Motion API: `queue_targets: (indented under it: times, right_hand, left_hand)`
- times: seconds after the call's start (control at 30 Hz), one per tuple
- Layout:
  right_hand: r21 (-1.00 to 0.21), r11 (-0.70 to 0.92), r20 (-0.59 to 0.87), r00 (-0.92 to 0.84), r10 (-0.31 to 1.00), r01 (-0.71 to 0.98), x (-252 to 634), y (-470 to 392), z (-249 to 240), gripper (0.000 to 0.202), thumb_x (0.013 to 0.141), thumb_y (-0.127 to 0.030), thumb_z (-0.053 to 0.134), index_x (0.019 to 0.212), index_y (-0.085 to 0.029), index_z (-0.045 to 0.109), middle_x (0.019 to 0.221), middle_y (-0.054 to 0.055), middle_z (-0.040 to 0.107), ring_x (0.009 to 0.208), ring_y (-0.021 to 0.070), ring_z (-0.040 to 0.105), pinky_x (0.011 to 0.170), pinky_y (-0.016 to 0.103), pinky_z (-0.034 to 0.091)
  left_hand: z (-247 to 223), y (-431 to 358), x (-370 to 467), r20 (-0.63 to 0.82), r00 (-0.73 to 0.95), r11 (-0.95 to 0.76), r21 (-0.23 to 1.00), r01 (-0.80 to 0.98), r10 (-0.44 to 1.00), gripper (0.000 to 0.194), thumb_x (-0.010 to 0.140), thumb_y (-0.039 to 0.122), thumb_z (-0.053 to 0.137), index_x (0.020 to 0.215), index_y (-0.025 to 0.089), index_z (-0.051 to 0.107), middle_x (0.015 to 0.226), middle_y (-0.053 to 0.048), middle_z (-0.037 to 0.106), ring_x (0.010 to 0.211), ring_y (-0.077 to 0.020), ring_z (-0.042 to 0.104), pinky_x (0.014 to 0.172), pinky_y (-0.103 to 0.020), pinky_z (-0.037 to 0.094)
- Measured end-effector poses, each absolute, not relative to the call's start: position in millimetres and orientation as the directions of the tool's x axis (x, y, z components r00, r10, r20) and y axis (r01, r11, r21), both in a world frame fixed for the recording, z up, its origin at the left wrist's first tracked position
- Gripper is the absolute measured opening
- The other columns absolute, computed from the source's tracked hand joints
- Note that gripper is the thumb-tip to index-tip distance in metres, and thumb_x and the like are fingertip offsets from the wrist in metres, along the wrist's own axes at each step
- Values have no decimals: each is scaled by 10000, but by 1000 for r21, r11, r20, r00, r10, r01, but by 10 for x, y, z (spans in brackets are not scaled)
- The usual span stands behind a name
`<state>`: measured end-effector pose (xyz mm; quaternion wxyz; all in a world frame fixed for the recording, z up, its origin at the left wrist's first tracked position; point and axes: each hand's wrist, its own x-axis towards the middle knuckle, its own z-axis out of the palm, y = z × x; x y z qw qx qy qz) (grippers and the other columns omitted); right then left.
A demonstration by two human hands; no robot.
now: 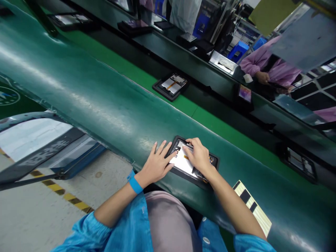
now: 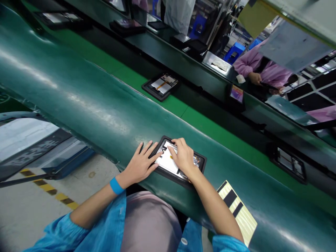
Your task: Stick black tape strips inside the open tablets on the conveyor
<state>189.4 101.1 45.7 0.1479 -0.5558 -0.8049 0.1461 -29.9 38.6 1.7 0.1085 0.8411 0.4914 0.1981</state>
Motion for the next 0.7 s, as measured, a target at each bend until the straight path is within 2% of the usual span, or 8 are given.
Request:
queue_targets:
  times: [0.13,0.27,0.37,0.47,0.6,0.7]
  right_hand:
    - [-413,500,127,-496,859,761,2059,670,518,258,1052,-392,486,1049,-215,673,990,69,698,871,194,670,796,289,484]
    - [-279,648,58,-661,748,709,2145,254,422,296,1020,-465,557,1075,-199,674,1000,89,711,846,212,662,751,313,461]
    - [-159,691,-7,-700,714,706,2187,69,289,201,1029,-359,553,1031,-198,673,970,84,712,802,202,648,707,312,420]
    - [-109,670,-20,-675,737,735,2261,73,203,166,1026,-240,512,967,-200,662,920,66,705,754,187,634,684,313,387]
    - [-106,559,-18,-564,826,822,2491,439,184,164,1007,-262,522,993,-206,676,960,80,700,774,200,634,697,309,392]
    - [-62,392,-13,-393,919,918,2736,946,239,185,991,-310,545,1027,-200,690,992,95,690,771,208,632,676,303,394]
  left_hand:
    - [33,440,-302,225,416,-472,376,797,881,505,992,393,528,1483,274,516,1632,-138,362,1527,-379,280,1209,-663,240]
    - [25,490,-382,250,321,-398,390,830,914,488,1016,388,463,1468,216,529,1629,-162,361,1527,-364,289,1217,-617,266]
    - [-15,484,-464,270,267,-362,411,837,925,468,1032,382,415,1446,206,545,1621,-159,378,1531,-342,288,1227,-598,269]
    - [-87,446,-520,289,234,-345,435,832,928,448,1033,359,410,1425,202,560,1609,-157,398,1531,-332,292,1234,-593,271]
    - [-195,413,-543,316,192,-331,481,812,929,439,1023,324,423,1438,242,541,1613,-121,399,1526,-319,308,1231,-598,294]
    - [-249,424,-550,349,183,-347,493,798,919,439,1018,309,432,1442,254,532,1607,-113,409,1521,-316,319,1224,-600,316]
